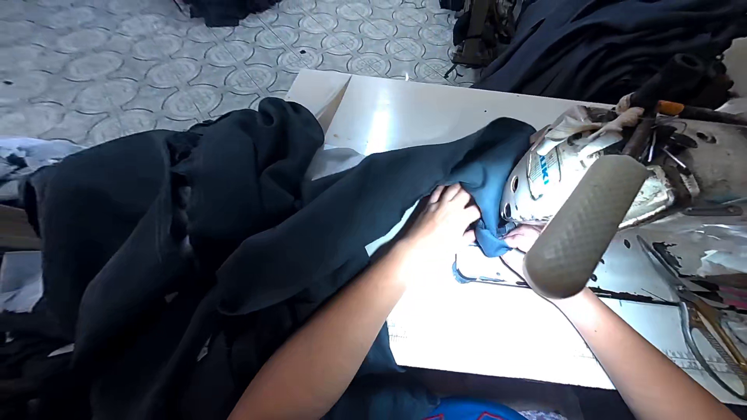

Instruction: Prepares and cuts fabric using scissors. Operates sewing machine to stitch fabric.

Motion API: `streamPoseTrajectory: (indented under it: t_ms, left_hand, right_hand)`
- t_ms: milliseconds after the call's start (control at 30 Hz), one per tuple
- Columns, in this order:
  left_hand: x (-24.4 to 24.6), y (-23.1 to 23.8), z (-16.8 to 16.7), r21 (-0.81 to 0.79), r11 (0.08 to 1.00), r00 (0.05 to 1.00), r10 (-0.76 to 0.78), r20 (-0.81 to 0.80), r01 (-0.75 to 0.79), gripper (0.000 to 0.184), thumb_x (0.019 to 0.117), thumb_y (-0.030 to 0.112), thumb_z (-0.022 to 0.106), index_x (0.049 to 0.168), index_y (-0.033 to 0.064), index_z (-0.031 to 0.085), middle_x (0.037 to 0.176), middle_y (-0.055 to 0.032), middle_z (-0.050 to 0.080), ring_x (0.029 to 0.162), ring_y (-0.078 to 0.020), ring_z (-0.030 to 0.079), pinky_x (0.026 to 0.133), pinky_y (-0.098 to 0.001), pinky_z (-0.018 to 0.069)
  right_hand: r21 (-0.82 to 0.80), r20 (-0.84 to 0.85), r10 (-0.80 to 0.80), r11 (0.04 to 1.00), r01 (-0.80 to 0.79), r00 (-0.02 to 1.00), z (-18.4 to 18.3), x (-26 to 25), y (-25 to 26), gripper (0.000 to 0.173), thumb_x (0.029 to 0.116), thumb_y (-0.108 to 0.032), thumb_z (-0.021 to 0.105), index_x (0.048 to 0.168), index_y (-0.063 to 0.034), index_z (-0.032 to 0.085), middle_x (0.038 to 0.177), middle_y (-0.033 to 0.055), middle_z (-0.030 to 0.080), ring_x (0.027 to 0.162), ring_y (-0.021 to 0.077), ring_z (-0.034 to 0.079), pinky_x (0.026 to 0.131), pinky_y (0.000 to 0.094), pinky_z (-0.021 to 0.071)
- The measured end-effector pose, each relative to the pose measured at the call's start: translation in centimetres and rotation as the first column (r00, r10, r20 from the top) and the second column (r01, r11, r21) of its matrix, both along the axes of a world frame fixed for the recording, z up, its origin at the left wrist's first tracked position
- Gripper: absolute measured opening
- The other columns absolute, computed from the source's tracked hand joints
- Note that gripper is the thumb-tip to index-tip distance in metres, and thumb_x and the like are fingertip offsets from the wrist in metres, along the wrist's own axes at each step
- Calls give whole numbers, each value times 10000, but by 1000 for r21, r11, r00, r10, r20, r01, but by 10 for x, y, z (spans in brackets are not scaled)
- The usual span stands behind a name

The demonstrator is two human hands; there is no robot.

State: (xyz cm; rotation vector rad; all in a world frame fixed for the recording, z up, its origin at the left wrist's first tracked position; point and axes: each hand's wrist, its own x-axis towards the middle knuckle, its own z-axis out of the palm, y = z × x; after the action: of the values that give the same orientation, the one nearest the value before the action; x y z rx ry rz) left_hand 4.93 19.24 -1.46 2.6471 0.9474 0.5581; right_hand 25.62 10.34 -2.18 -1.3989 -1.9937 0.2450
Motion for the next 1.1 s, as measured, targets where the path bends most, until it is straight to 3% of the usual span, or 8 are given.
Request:
streamPoseTrajectory:
  t_ms: [167,233,367,533,800,867,1000,1100]
  left_hand:
    - [-23,-6,44,-334,930,976,-196,-92,155,259,940,216,705,976,-38,740,985,-185,725,1048,-326,654,1086,-558,363]
    - [-34,-17,63,-524,843,963,-229,-145,122,389,937,303,726,978,-83,709,908,-210,689,903,-311,620,943,-520,419]
    - [-44,-59,66,-285,898,942,-324,89,336,365,911,308,690,784,-33,669,828,-190,668,878,-351,641,875,-547,416]
    - [-41,-81,51,-233,970,985,-34,171,74,228,921,182,633,884,-30,706,964,-172,727,1048,-300,676,1072,-543,352]
    - [-34,-93,40,-466,885,704,325,632,9,257,803,5,759,1013,-29,616,981,13,676,951,51,620,883,-143,520]
    - [-32,-93,41,-461,888,733,316,602,-4,249,810,32,762,1016,-13,628,977,15,681,952,38,626,900,-162,520]
    - [-33,-91,45,-277,944,930,252,266,-177,303,909,346,716,1029,72,768,974,-69,742,992,-208,671,989,-514,414]
    - [-32,-89,48,-252,953,940,230,250,-167,268,921,329,695,887,82,793,872,-72,681,940,-220,633,947,-500,396]
  right_hand:
    - [-240,65,-18,970,33,998,26,-9,-8,211,919,-91,630,1025,31,766,1069,215,738,1054,349,689,960,494,515]
    - [-269,36,90,960,-77,995,27,-9,-7,245,902,-127,658,1086,-5,764,1141,194,721,1132,357,660,1001,540,492]
    - [-164,-162,373,903,-398,913,22,-14,-13,561,866,-458,730,1257,-59,685,1260,135,674,1245,277,576,1079,514,397]
    - [-365,-69,367,856,-365,928,48,-25,-6,689,887,-382,744,1465,-62,550,1323,185,650,1269,342,567,1130,599,285]
    - [181,-291,318,945,-274,902,10,-36,-9,233,982,-257,644,1060,-77,770,1064,85,754,1083,165,666,1049,373,430]
    - [164,-294,332,941,-295,896,11,-35,-10,191,979,-223,637,988,-69,749,957,75,733,1014,151,650,1041,336,407]
    - [150,-303,328,944,-295,895,11,-34,-11,157,956,-162,638,927,-36,727,890,100,701,964,182,633,985,321,421]
    - [107,-280,324,946,-306,904,17,-29,-13,160,962,-156,634,1024,-55,741,983,88,726,1025,177,644,1031,357,414]
